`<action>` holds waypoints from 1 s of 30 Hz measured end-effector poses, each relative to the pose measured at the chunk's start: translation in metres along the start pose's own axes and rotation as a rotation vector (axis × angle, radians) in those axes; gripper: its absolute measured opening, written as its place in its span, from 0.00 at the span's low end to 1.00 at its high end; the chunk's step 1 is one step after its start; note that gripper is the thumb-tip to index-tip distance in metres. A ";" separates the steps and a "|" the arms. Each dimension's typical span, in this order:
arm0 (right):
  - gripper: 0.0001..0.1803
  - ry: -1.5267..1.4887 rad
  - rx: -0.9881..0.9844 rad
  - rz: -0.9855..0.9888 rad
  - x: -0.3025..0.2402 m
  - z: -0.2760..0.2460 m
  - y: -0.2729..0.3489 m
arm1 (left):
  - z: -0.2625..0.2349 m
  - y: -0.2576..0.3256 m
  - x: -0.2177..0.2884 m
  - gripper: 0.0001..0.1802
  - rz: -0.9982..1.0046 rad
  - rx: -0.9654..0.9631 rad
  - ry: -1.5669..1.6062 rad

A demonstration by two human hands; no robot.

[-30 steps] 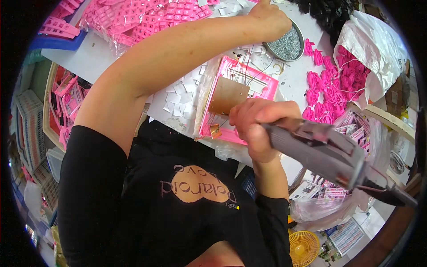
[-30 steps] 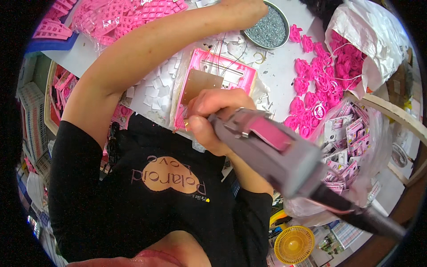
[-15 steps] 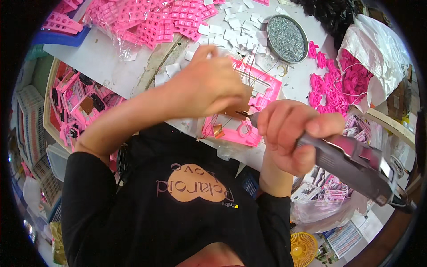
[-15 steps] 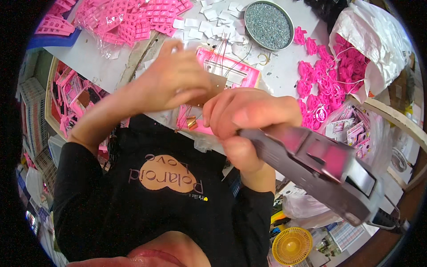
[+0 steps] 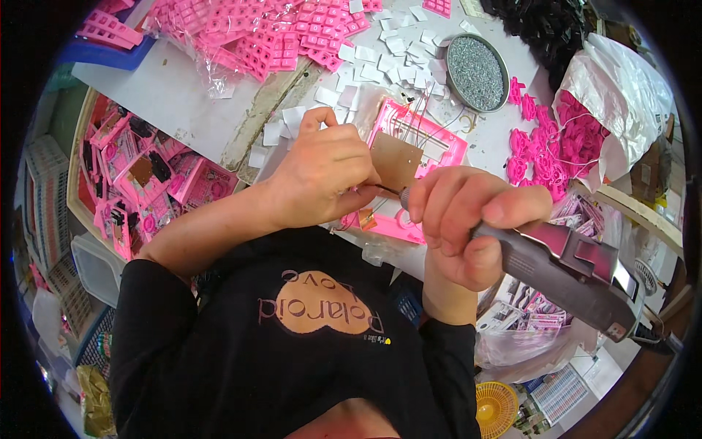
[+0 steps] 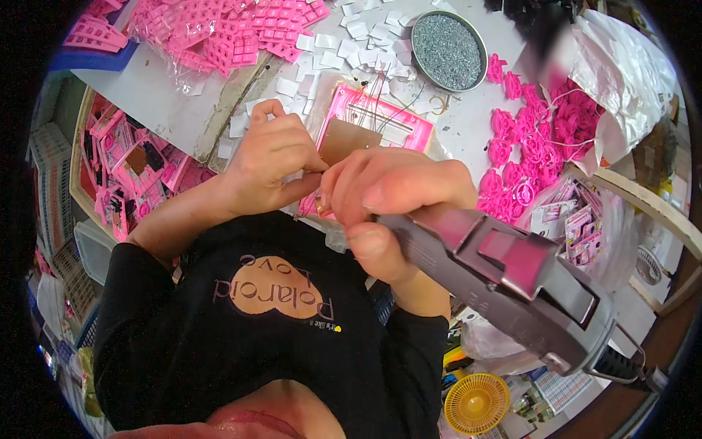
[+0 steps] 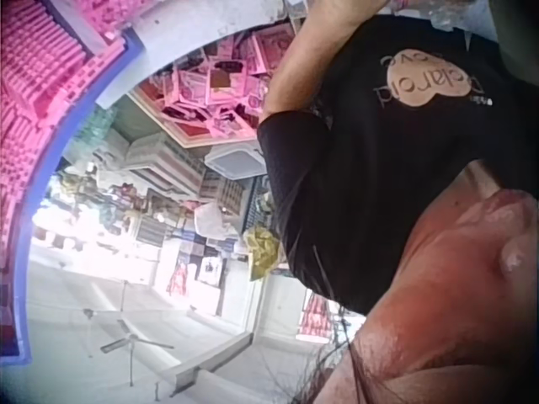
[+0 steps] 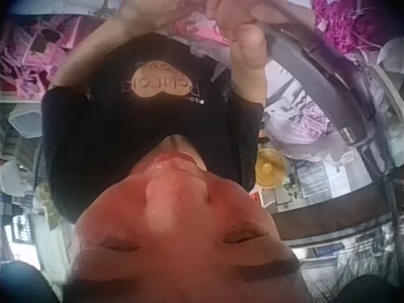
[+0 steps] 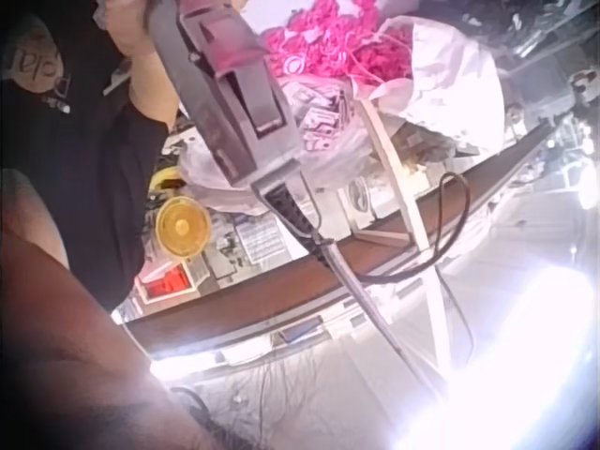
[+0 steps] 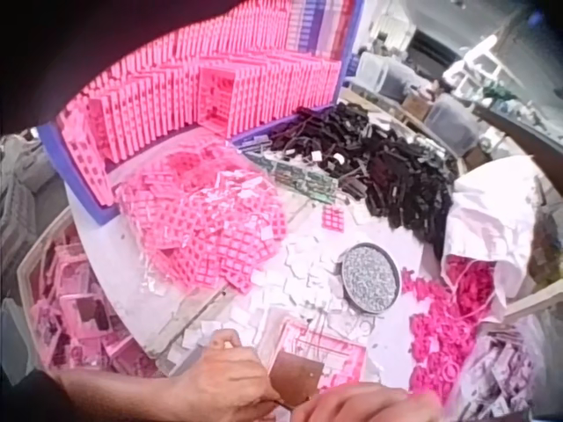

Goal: Assemble an electronic toy piggy bank by installing circuit boards and fastening screws.

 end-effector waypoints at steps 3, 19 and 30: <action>0.16 -0.034 -0.001 0.024 0.007 -0.004 0.001 | -0.002 0.003 0.000 0.12 -0.019 0.082 -0.101; 0.12 0.138 0.085 0.045 0.045 -0.033 0.001 | 0.012 0.015 -0.001 0.13 -0.022 -0.058 -0.255; 0.12 0.022 0.015 0.058 0.030 -0.026 -0.003 | 0.005 -0.004 -0.026 0.11 -0.072 0.104 -0.073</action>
Point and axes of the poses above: each hand's wrist, its own y-axis away from the middle knuckle, its own z-axis out of the palm, x = y × z, the point moved 7 cm from there along -y, towards the middle knuckle, and after that the axes turned 3 degrees about y, right-handed, at the moved point
